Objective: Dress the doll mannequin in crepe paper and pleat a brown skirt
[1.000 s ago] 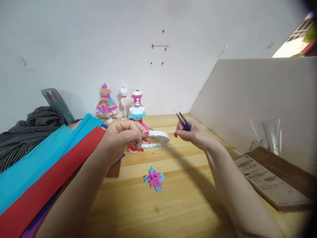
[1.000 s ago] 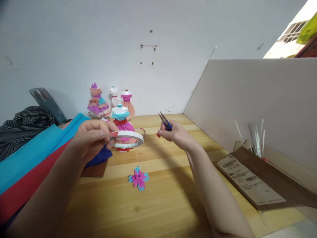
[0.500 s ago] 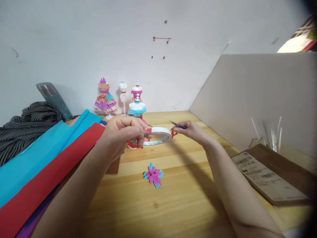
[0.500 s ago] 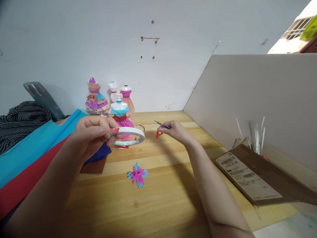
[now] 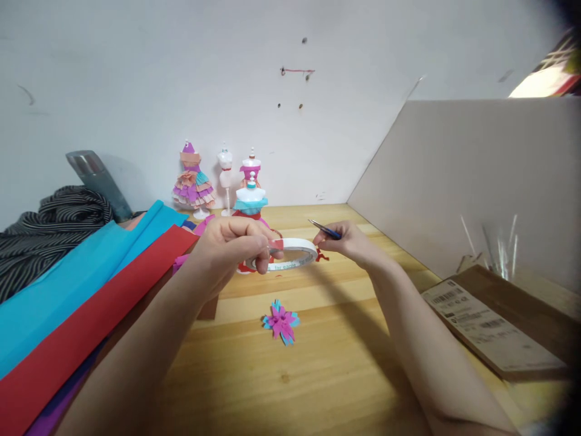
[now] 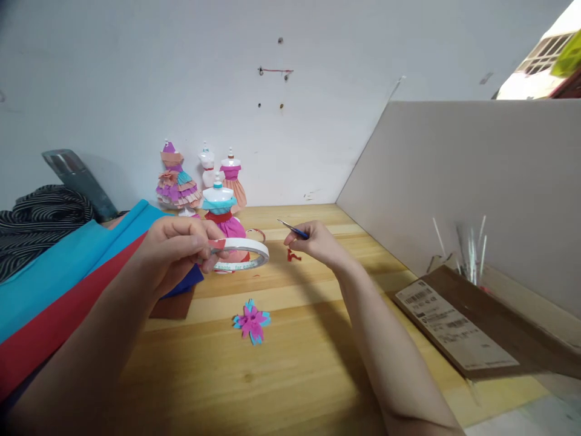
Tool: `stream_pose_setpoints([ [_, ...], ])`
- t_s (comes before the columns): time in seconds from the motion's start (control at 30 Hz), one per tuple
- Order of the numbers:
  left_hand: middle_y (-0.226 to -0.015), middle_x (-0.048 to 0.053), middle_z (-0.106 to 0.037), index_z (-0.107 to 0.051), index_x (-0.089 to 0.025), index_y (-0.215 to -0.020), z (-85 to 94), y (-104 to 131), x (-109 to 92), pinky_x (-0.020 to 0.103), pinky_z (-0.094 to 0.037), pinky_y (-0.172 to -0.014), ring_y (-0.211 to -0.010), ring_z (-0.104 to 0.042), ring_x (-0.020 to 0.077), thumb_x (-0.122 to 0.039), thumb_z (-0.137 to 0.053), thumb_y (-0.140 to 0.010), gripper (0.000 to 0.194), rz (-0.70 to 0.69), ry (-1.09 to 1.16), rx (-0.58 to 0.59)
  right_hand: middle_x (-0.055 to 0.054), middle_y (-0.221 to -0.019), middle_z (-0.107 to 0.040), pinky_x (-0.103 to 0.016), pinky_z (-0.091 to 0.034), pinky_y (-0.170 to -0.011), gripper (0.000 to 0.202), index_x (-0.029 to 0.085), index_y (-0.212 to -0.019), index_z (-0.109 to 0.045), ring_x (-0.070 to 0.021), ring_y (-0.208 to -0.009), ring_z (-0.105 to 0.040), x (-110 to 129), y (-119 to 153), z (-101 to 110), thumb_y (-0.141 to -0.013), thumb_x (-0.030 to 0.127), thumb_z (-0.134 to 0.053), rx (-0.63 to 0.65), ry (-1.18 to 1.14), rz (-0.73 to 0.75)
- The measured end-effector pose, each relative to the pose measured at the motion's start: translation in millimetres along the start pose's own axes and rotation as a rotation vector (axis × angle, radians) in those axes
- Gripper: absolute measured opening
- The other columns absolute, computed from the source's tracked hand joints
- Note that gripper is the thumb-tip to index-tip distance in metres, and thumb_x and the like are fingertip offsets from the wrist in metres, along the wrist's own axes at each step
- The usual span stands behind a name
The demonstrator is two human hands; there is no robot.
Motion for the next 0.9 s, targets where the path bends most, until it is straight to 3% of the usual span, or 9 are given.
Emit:
stream_pose_setpoints([
  [0.4,-0.058,0.003,-0.063,-0.062,-0.016,-0.051,-0.8,-0.2,3.1,0.022,-0.041,-0.051,-0.057,-0.056,0.0112,-0.020,-0.063,-0.072,0.021,-0.003,-0.013,0.020,0.004,-0.051,-0.044,-0.026,-0.022,-0.049,0.018,0.017,-0.064,-0.060,-0.0096,-0.049,-0.031,-7.3,-5.9,-4.9,-0.067,0.034,-0.059,0.076,0.043,-0.013],
  [0.53,-0.056,0.003,-0.061,-0.062,-0.016,-0.050,-2.6,-1.3,3.1,0.022,-0.042,-0.051,-0.057,-0.056,0.0114,-0.020,-0.063,-0.071,0.021,-0.005,-0.032,0.021,0.003,-0.052,-0.046,-0.026,-0.024,-0.051,0.022,0.016,-0.057,-0.058,-0.0099,-0.051,-0.035,-6.1,-5.8,-7.0,-0.068,0.036,-0.059,0.095,0.067,0.006],
  [0.63,-0.053,0.003,-0.060,-0.061,-0.016,-0.048,-3.2,-2.2,2.2,0.022,-0.040,-0.049,-0.060,-0.058,0.0133,-0.021,-0.063,-0.068,0.021,-0.005,-0.049,0.007,0.003,-0.052,-0.045,-0.026,-0.025,-0.051,0.025,0.016,-0.055,-0.058,-0.0102,-0.052,-0.036,-4.8,-6.3,-7.5,-0.069,0.037,-0.059,0.058,0.080,0.024],
  [0.77,-0.054,0.003,-0.060,-0.061,-0.016,-0.048,-3.9,-2.4,3.2,0.022,-0.039,-0.049,-0.059,-0.058,0.0130,-0.020,-0.063,-0.067,0.020,0.006,-0.021,0.006,0.005,-0.052,-0.044,-0.026,-0.023,-0.050,0.017,0.015,-0.072,-0.066,-0.0099,-0.050,-0.035,-3.3,-5.7,-4.5,-0.062,0.029,-0.064,-0.028,0.083,0.021],
  [0.9,-0.065,0.005,-0.066,-0.066,-0.016,-0.053,-5.6,-2.1,7.4,0.025,-0.044,-0.056,-0.062,-0.060,0.0134,-0.023,-0.065,-0.070,0.019,0.011,-0.003,0.043,0.003,-0.048,-0.043,-0.027,-0.022,-0.048,0.024,0.015,-0.060,-0.063,-0.0100,-0.047,-0.033,5.0,0.4,0.2,-0.068,0.038,-0.061,-0.048,0.084,0.031],
])
Point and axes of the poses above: each hand's wrist, its own y-axis away from the middle knuckle, its own z-axis out of the back of the hand, x = y × z, the point moved 8 cm from there along -y, towards the middle knuckle
